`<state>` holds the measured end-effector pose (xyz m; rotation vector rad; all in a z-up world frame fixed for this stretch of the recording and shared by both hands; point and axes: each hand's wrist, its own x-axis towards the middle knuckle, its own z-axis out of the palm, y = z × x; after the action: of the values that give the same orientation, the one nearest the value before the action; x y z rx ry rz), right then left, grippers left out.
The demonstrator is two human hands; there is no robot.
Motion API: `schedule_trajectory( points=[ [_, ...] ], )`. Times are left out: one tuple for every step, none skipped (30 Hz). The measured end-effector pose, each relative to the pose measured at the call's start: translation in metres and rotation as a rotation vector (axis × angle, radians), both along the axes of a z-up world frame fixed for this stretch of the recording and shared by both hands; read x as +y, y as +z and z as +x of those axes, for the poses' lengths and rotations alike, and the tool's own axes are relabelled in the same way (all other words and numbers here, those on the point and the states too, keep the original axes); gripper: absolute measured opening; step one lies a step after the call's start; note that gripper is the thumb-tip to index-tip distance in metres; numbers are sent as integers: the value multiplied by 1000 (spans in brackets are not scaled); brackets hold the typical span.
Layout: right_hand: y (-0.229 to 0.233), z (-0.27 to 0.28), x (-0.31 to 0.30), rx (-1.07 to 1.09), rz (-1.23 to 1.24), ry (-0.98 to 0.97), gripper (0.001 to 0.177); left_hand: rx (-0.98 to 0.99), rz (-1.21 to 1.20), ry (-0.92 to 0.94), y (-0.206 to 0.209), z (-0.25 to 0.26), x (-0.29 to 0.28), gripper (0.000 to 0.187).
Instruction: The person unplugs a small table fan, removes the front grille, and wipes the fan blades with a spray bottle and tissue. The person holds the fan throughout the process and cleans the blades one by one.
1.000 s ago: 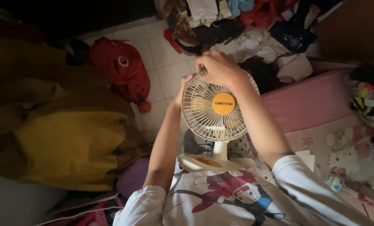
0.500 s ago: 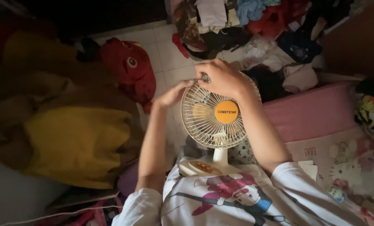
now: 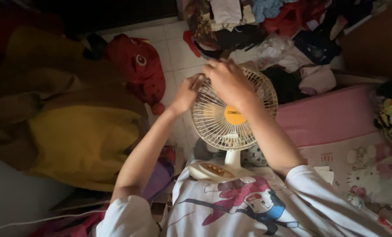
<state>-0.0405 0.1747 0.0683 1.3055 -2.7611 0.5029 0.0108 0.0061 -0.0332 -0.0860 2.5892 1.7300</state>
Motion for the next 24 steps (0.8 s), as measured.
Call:
schedule_trajectory(
  points=[
    [-1,2,2,-39,6,-3,31,-20,58,20,-5,2,2,44],
    [-1,1,3,-43,7,2,34,-29,118,39,-10,-1,5,44],
    [0,1,3,-47,8,6,37,-30,175,57,-15,-1,9,43],
    [2,0,1,-50,2,13,39,-27,225,78,-18,0,11,42],
    [4,-2,-2,-38,-26,27,39,-25,275,98,-20,-1,12,42],
    [4,0,-3,-38,-47,40,38,-66,366,116,-25,3,13,40],
    [4,2,-3,-38,-68,54,37,-107,458,134,-30,6,14,38],
    [7,2,-3,-67,-63,46,36,-142,545,147,-32,5,14,37],
    [10,3,-2,-95,-58,38,34,-106,523,131,-33,4,14,36],
    [12,4,-2,-129,-50,33,32,-74,504,120,-35,4,14,36],
    [14,5,-2,-133,-35,20,32,-42,485,108,-36,4,13,36],
    [17,7,-1,-138,-18,5,31,-56,503,109,-37,5,13,36],
    [19,8,0,-143,0,-10,30,-69,521,109,-37,6,14,36],
    [20,8,0,-131,-3,-2,31,-82,538,104,-36,6,14,36],
    [22,9,1,-120,-6,7,32,-89,623,71,-35,5,15,35],
    [23,9,2,-114,-10,19,33,-101,707,42,-32,4,16,35],
    [24,11,2,-128,-7,13,34,-113,791,14,-29,5,17,36],
    [25,12,1,-132,-5,6,35,-135,824,9,-26,6,17,37],
    [26,12,1,-136,-3,-2,36,-158,858,4,-23,8,17,39],
    [26,12,0,-124,6,3,34,-183,892,2,-21,8,17,42],
    [27,11,0,-113,14,9,32,-215,922,-3,-19,7,15,44],
    [25,13,-1,-109,24,18,31,-252,953,0,-19,11,14,45],
    [24,15,0,-85,0,35,31,-289,984,2,-20,16,13,46],
    [24,13,0,-55,-24,50,31,-284,971,4,-22,15,13,47]
  ],
)
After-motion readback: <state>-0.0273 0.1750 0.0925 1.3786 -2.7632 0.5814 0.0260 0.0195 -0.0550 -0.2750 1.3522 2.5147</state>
